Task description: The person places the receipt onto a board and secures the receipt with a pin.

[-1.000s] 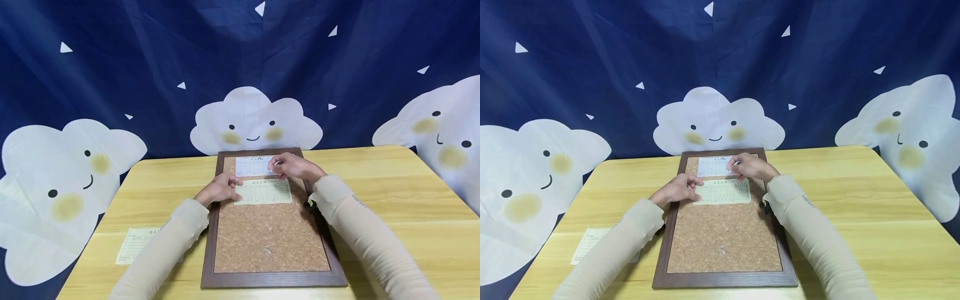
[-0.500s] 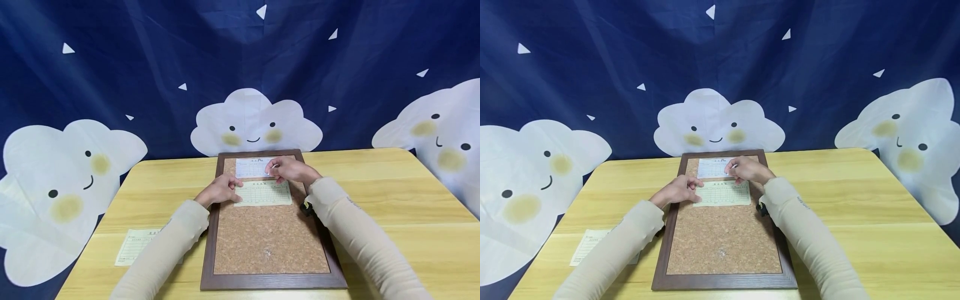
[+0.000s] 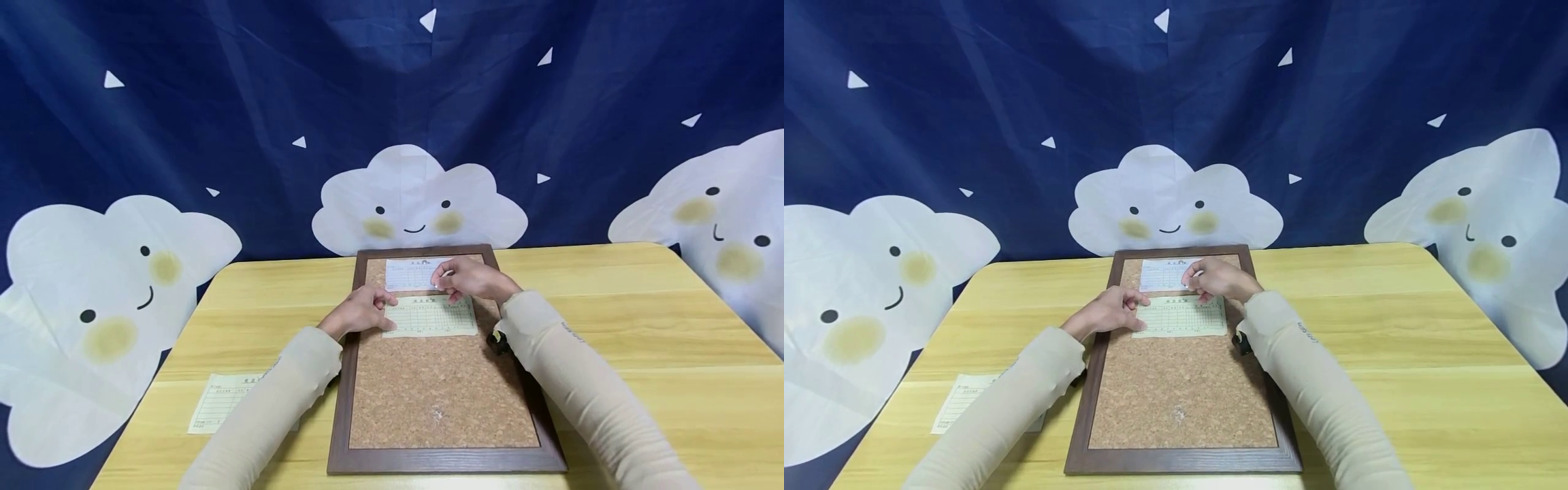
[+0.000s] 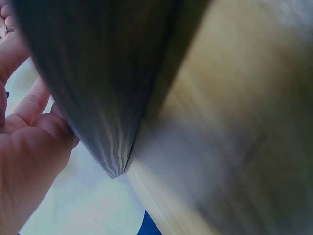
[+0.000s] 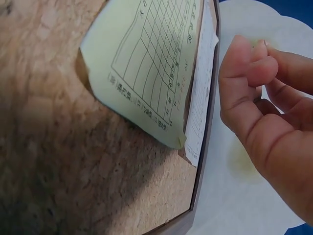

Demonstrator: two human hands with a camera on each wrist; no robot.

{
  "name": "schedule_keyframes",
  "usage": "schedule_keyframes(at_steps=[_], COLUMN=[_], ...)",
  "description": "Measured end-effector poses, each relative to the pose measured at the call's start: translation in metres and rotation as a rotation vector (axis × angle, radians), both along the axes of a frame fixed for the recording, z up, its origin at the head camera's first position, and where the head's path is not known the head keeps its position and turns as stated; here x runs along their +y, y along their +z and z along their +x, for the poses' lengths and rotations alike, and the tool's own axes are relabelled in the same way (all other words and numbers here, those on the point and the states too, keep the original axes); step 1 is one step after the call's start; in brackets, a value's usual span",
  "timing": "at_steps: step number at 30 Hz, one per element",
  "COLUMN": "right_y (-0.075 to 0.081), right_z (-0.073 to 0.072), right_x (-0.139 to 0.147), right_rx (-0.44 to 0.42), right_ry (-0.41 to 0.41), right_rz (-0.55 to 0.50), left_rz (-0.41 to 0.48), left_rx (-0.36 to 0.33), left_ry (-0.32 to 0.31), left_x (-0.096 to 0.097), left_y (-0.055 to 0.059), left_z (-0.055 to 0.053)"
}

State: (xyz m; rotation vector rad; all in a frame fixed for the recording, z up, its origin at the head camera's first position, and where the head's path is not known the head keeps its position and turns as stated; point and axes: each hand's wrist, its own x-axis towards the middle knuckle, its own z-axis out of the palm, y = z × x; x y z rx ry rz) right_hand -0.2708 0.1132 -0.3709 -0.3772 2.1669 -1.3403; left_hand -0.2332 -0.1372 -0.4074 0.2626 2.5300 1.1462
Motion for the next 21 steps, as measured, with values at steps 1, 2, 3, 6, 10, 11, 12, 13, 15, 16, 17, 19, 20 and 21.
schedule_keyframes(at_steps=[1, 2, 3, 6, 10, 11, 12, 13, 15, 16, 17, 19, 20, 21], right_y=[-0.0001, -0.0002, -0.0003, -0.0007, -0.0028, -0.0037, -0.0043, -0.0051, -0.006, -0.0058, -0.0058, -0.005, -0.0047, -0.0045], right_z=[0.0, -0.0001, -0.0002, -0.0005, -0.0018, -0.0024, -0.0028, -0.0027, -0.0025, -0.002, -0.002, -0.0012, -0.0008, -0.0004], right_x=[-0.0004, -0.0008, -0.0012, -0.0025, -0.004, -0.0044, -0.005, -0.0047, -0.0049, -0.005, -0.0048, -0.0048, -0.0048, -0.0047], right_rx=[-0.002, -0.006, -0.008, -0.011, -0.018, -0.02, -0.024, -0.028, -0.03, -0.031, -0.027, -0.019, -0.016, -0.013], right_ry=[-0.002, -0.004, -0.006, -0.009, -0.008, -0.008, -0.008, -0.008, -0.008, -0.014, -0.014, -0.018, -0.019, -0.018], right_rz=[-0.001, -0.003, -0.004, 0.0, 0.009, 0.012, 0.013, 0.014, 0.015, 0.017, 0.019, 0.024, 0.025, 0.029], left_rz=[0.0, -0.002, -0.004, -0.007, -0.001, 0.0, 0.0, 0.0, -0.003, -0.004, -0.003, -0.002, -0.002, -0.002], left_rx=[0.0, 0.001, 0.003, 0.004, -0.001, -0.002, -0.004, -0.005, -0.003, -0.001, 0.0, 0.007, 0.008, 0.009], left_ry=[0.0, 0.001, 0.001, 0.007, 0.003, 0.002, 0.002, 0.001, 0.002, 0.001, 0.0, -0.002, -0.003, -0.003], left_x=[0.0001, 0.0001, 0.0002, 0.0002, 0.0004, 0.0003, 0.0002, 0.0006, 0.0011, 0.0013, 0.0013, 0.0013, 0.0011, 0.001], left_y=[0.0002, 0.0004, 0.0005, 0.0014, 0.0023, 0.0024, 0.0025, 0.0023, 0.0019, 0.0018, 0.0018, 0.0014, 0.0011, 0.0006], left_z=[0.0002, 0.0004, 0.0006, 0.0012, 0.0018, 0.0019, 0.0018, 0.0019, 0.0021, 0.0021, 0.0021, 0.0018, 0.0017, 0.0017])
